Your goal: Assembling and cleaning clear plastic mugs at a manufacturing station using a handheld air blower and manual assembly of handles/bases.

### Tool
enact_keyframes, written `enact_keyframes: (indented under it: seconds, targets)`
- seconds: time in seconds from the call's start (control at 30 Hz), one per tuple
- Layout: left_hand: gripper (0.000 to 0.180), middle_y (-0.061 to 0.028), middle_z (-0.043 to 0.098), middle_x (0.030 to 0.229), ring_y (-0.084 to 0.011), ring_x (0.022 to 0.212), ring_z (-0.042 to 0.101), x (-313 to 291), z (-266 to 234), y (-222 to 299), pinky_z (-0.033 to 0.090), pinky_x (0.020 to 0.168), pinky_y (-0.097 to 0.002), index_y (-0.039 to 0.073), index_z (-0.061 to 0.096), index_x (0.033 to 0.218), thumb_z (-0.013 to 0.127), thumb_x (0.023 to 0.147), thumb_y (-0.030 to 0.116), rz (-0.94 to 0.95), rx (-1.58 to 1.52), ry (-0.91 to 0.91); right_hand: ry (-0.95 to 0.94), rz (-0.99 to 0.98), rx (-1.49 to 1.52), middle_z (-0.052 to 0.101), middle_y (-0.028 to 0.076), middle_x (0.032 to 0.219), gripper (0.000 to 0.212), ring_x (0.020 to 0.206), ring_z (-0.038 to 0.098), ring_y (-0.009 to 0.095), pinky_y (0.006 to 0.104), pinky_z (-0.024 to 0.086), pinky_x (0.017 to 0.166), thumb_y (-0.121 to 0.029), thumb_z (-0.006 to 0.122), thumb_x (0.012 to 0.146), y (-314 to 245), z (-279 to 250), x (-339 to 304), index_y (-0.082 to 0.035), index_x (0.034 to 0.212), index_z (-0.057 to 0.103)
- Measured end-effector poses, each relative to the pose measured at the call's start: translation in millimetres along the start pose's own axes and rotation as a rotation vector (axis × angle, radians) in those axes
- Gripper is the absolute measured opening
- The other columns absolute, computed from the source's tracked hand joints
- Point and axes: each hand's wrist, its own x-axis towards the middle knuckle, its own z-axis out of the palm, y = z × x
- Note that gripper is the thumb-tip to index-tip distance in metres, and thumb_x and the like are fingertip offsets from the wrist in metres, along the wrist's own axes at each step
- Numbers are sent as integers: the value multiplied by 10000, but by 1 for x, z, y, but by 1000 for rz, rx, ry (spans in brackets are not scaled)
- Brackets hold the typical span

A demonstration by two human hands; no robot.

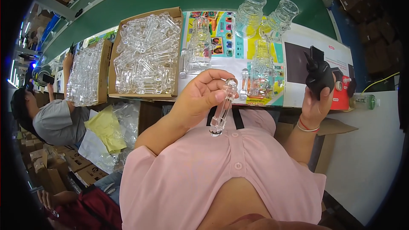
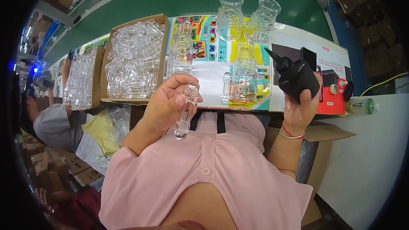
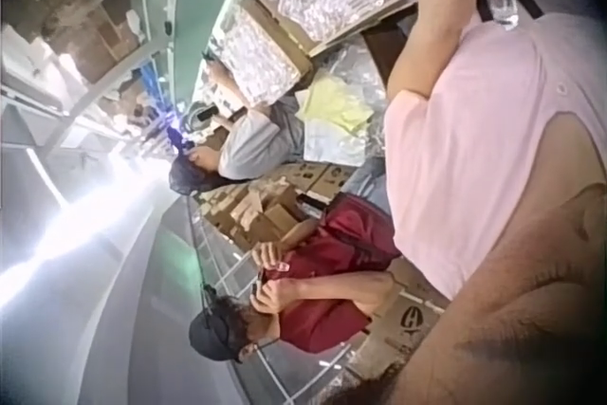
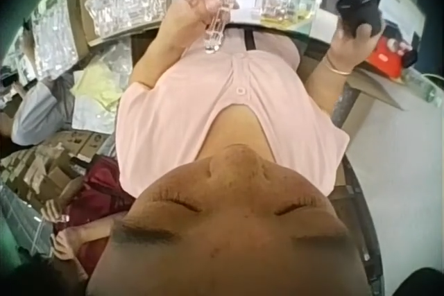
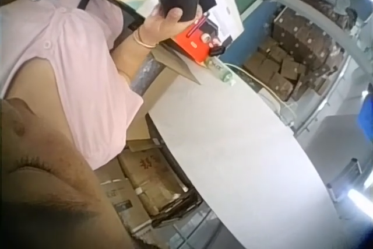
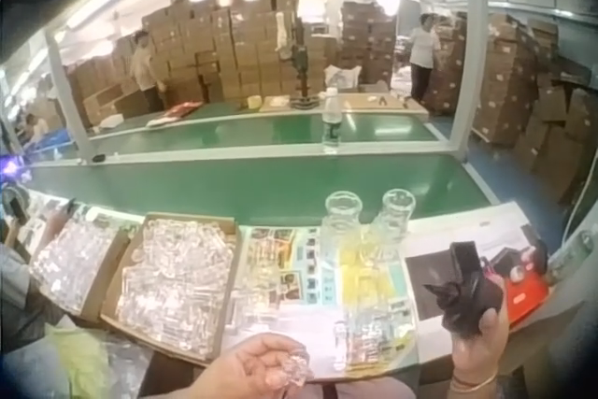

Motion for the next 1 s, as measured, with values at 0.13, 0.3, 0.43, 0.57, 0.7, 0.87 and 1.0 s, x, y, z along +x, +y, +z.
enact_keyframes:
  seconds: [0.13,0.3,0.43,0.57,0.7,0.87,1.0]
  targets:
    - [387,-87,591,976,-133,801,572,2,5,0,468,732,-273,25,447,1151,616,812,99,1,32,27,49,85,256,567,92,1012,398,825,538,172,237,433,656,-208,615,824,7,-27,6,-18,1148,483]
    - [374,-95,594,987,-146,821,577,8,2,-3,467,753,-290,27,449,1152,598,823,120,-26,96,82,324,97,384,585,129,1000,357,850,549,207,295,453,762,-229,592,841,27,-34,21,8,1096,513]
    - [360,-106,592,1003,-153,834,577,12,0,-9,464,762,-301,30,449,1155,574,834,132,0,164,120,169,211,593,590,139,945,340,893,568,241,430,410,857,-288,523,880,53,-65,39,8,1046,538]
    - [339,-121,590,1013,-164,847,578,21,-5,-13,456,782,-295,29,447,1154,559,846,119,-5,126,125,238,-23,-60,613,96,896,273,834,591,206,320,439,841,-190,558,862,64,-46,58,-3,1056,515]
    - [288,-118,588,1006,-164,842,582,30,-8,-19,459,765,-297,24,475,1117,556,854,109,-56,70,166,154,-69,-447,615,95,950,286,865,590,177,278,435,841,-119,612,815,79,-74,81,7,1054,517]
    - [280,-90,586,948,-157,828,586,34,-10,-34,466,773,-294,21,485,1104,568,851,109,-69,18,213,202,-66,-1146,642,129,863,423,787,626,224,303,477,729,-274,728,686,98,-97,81,-6,972,569]
    - [284,-74,583,917,-157,820,588,38,-15,-41,476,768,-295,22,486,1094,585,841,106,-109,-58,231,229,9,-1153,598,123,965,539,874,583,201,288,453,780,-246,745,688,91,-96,74,2,1093,489]
